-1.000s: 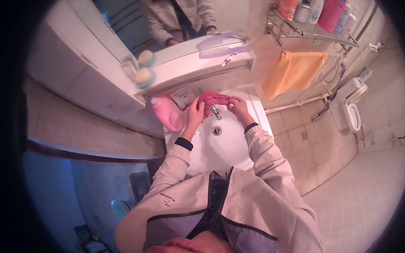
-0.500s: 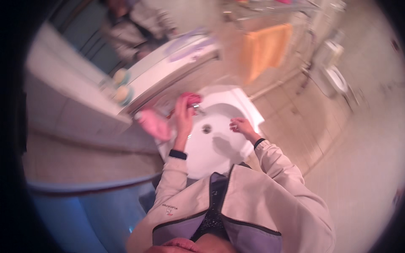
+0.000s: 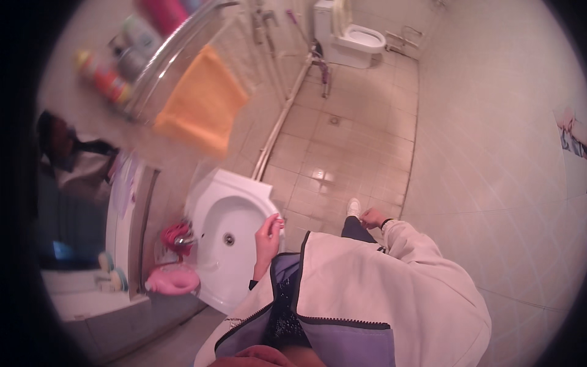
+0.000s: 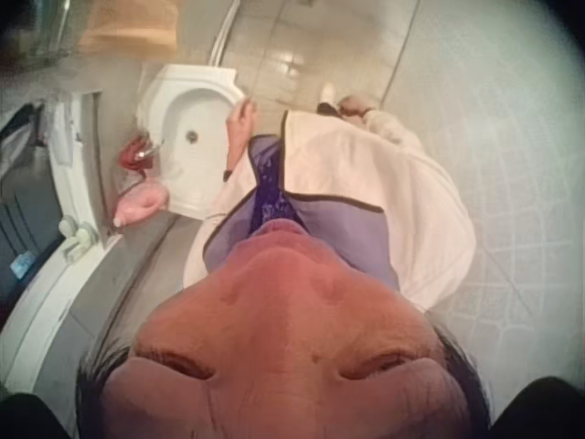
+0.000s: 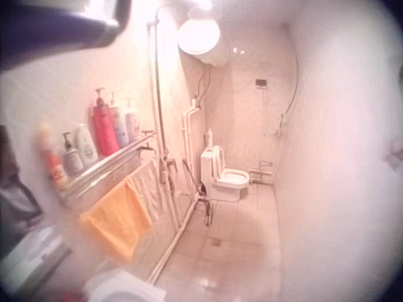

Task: The person rinses a pink cloth under running water at the sink, then moves to the toilet. They pour blue cleaning liquid into the bowl and scrub the interior with a toilet brush. The video ends while scrubbing is still in progress.

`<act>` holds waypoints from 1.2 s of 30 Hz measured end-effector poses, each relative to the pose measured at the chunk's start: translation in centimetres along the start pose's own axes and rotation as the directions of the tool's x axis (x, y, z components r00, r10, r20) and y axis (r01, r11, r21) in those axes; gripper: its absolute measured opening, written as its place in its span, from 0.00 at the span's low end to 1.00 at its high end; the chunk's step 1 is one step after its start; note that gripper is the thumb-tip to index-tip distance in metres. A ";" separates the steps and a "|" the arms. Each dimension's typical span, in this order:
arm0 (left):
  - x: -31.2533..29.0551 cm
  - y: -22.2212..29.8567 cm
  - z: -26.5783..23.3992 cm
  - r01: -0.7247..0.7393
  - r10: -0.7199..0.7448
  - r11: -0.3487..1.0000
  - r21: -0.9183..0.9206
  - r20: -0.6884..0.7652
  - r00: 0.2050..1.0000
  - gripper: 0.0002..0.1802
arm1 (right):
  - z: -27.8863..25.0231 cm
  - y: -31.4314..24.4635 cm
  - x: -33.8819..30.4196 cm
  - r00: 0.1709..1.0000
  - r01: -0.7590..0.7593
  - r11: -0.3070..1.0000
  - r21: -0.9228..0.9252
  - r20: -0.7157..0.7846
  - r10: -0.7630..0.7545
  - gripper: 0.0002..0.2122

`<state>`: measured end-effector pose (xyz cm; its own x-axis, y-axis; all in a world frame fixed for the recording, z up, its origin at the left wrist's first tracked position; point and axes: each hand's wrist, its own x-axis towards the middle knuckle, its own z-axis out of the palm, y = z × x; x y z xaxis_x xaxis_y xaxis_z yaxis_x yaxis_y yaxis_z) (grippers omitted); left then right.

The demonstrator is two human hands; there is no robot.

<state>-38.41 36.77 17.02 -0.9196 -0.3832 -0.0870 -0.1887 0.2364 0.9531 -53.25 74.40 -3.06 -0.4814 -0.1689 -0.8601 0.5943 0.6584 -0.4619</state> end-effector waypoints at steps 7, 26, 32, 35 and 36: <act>12.7 3.3 14.8 -0.017 -0.050 0.985 0.172 0.378 0.924 0.16 | -12.9 3.2 2.4 1.000 -0.004 0.995 0.099 0.003 0.003 0.13; 47.9 4.8 33.1 0.096 -0.146 0.954 0.283 0.161 0.976 0.13 | -38.0 -5.8 21.7 0.970 0.243 0.914 0.324 -0.057 -0.238 0.10; 68.7 12.3 44.5 -0.139 -0.005 0.913 0.384 0.350 0.937 0.19 | -55.1 -13.5 24.1 0.878 0.270 0.948 0.170 -0.448 -0.169 0.11; 77.4 19.4 52.1 -0.122 0.031 0.981 0.152 0.499 0.866 0.18 | -61.3 -17.2 24.6 0.871 0.270 0.642 0.718 -0.466 0.155 0.10; 80.0 21.5 54.4 -0.138 0.016 0.973 0.185 0.539 0.842 0.18 | -62.5 -18.0 25.0 0.851 0.314 0.785 0.533 -0.525 0.016 0.10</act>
<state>-134.80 59.76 14.79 -0.9633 0.1625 -0.2137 -0.1208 0.4484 0.8856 -116.19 104.18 -2.69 -0.7385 0.2514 -0.6256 0.6590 0.0728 -0.7486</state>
